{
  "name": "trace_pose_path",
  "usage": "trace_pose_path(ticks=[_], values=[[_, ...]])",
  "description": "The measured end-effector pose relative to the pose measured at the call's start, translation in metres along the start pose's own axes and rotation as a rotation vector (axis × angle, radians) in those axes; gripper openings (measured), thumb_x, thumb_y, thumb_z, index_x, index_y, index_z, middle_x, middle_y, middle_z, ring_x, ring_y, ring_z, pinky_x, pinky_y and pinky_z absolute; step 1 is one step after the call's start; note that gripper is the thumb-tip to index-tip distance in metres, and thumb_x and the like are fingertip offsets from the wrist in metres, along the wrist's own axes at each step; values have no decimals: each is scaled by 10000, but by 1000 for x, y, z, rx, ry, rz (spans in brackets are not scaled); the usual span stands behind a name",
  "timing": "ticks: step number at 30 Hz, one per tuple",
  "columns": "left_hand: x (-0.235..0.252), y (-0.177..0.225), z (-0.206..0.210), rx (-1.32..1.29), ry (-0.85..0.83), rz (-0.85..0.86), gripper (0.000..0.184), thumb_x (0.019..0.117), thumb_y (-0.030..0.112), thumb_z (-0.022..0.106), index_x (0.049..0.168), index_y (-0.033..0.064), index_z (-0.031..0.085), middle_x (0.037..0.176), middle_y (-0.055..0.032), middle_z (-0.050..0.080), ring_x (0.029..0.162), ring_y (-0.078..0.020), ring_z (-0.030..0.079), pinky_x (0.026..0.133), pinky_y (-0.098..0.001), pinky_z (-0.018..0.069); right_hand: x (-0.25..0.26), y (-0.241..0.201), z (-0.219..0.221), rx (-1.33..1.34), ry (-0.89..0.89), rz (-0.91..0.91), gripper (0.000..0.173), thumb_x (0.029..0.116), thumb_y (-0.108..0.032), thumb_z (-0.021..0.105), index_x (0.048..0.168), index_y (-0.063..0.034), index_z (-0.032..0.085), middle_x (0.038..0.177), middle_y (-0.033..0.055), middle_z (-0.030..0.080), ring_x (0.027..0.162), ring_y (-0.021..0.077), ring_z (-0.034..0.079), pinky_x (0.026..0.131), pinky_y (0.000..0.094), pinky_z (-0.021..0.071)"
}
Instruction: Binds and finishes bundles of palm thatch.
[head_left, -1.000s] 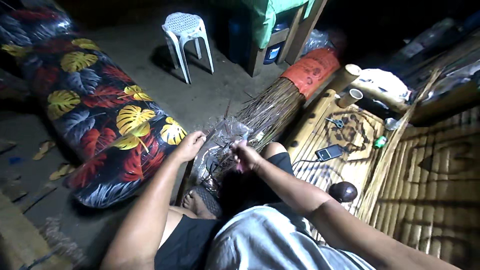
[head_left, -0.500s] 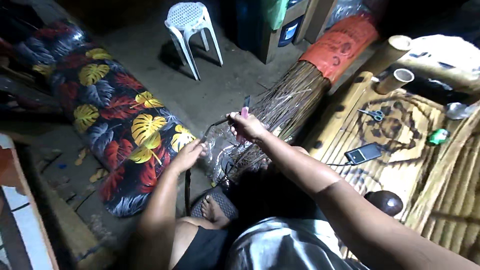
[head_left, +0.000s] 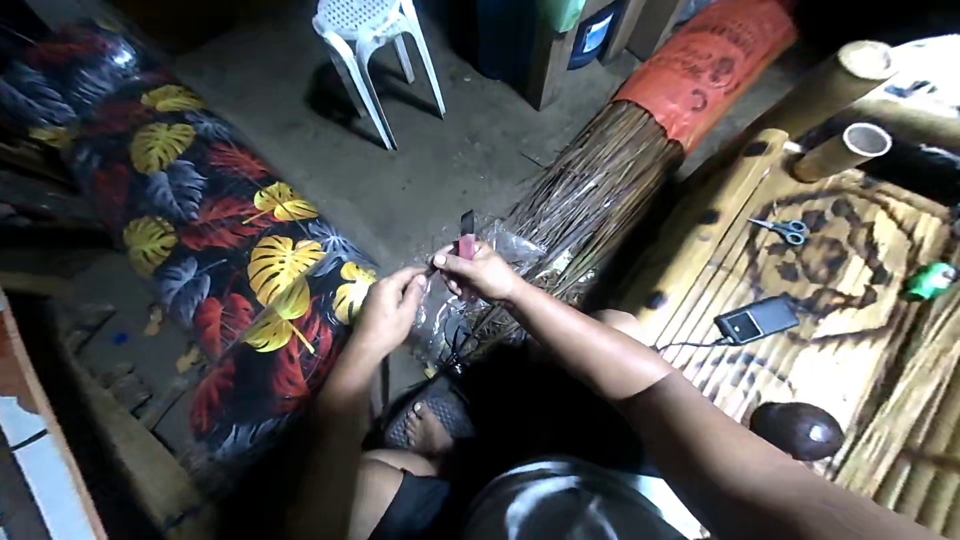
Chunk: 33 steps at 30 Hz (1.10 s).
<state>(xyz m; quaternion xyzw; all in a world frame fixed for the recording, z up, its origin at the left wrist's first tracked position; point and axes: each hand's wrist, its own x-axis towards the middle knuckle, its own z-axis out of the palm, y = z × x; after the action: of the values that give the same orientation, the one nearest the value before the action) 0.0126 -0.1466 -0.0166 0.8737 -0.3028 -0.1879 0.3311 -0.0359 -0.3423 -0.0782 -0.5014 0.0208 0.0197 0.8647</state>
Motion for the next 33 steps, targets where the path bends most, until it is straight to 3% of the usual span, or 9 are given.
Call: trace_pose_path(ticks=[4, 6, 9, 15, 18, 23, 28, 30, 33], values=[[-12, -21, -11, -150, -183, -174, 250, 1090, 159, 479, 1112, 24, 688, 729, -40, 652, 554, -103, 592, 538, -261, 535, 5, 15, -23, 200, 9, 27, 192, 1033, -146, 567, 1080, 9, 670, 663, 26, 634, 507, 91, 575, 491, 251, 517], [-16, -27, -11, -179, -230, -268, 223, 1081, 135, 493, 1114, 4, 670, 799, -59, 699, 632, -118, 661, 619, -275, 582, 6, 21, -23, 223, 32, 86, 193, 1037, -136, 563, 1081, 22, 665, 682, 45, 649, 512, 97, 581, 491, 252, 518], [-22, -36, -1, -175, -214, -263, 279, 1038, 159, 585, 1278, 23, 629, 1020, -99, 717, 819, -159, 701, 782, -375, 606, -1, 28, -7, 118, 45, 209, 187, 1035, -143, 595, 1089, 21, 667, 769, 62, 691, 526, 90, 589, 481, 239, 520], [-21, -18, 17, -150, -39, -244, 224, 1069, 157, 535, 1201, 44, 676, 861, -60, 681, 636, -118, 614, 600, -298, 547, -5, 26, 3, -35, -2, 312, 171, 1024, -151, 632, 1071, 4, 687, 763, 41, 692, 528, 81, 593, 479, 231, 518], [-25, -25, 22, -159, -91, -284, 218, 1066, 168, 521, 1181, 69, 677, 806, -50, 661, 595, -115, 595, 562, -295, 532, -4, 21, -11, -51, 8, 330, 160, 1014, -137, 636, 1082, 0, 682, 768, 42, 684, 524, 82, 581, 478, 232, 511], [-28, -37, 33, -204, -120, -373, 181, 1029, 125, 558, 1143, 41, 671, 855, -54, 699, 632, -96, 653, 601, -272, 578, -6, 36, -6, 81, 177, 328, 162, 1017, -95, 614, 1060, 45, 683, 772, 95, 707, 547, 128, 635, 518, 270, 565], [-30, -37, 30, -164, -72, -278, 224, 1049, 176, 577, 1199, 46, 681, 888, -77, 699, 657, -135, 637, 610, -331, 567, 2, 43, -3, -66, -44, 397, 210, 1046, -175, 602, 1062, 25, 665, 748, 58, 698, 561, 118, 659, 537, 274, 589], [-28, -39, 21, -88, -23, -269, 246, 1056, 177, 552, 1199, 22, 680, 904, -98, 703, 680, -144, 649, 647, -355, 576, 8, 33, -13, -231, -111, 454, 281, 1067, -293, 574, 1150, -27, 607, 779, 57, 649, 539, 134, 627, 500, 288, 573], [-23, -43, 8, -95, 79, -321, 201, 1041, 153, 556, 1130, 28, 686, 857, -37, 694, 620, -59, 600, 585, -244, 529, 18, 24, -30, -338, -84, 493, 328, 1109, -329, 404, 1308, -89, 505, 818, 77, 598, 528, 169, 584, 464, 316, 532]])
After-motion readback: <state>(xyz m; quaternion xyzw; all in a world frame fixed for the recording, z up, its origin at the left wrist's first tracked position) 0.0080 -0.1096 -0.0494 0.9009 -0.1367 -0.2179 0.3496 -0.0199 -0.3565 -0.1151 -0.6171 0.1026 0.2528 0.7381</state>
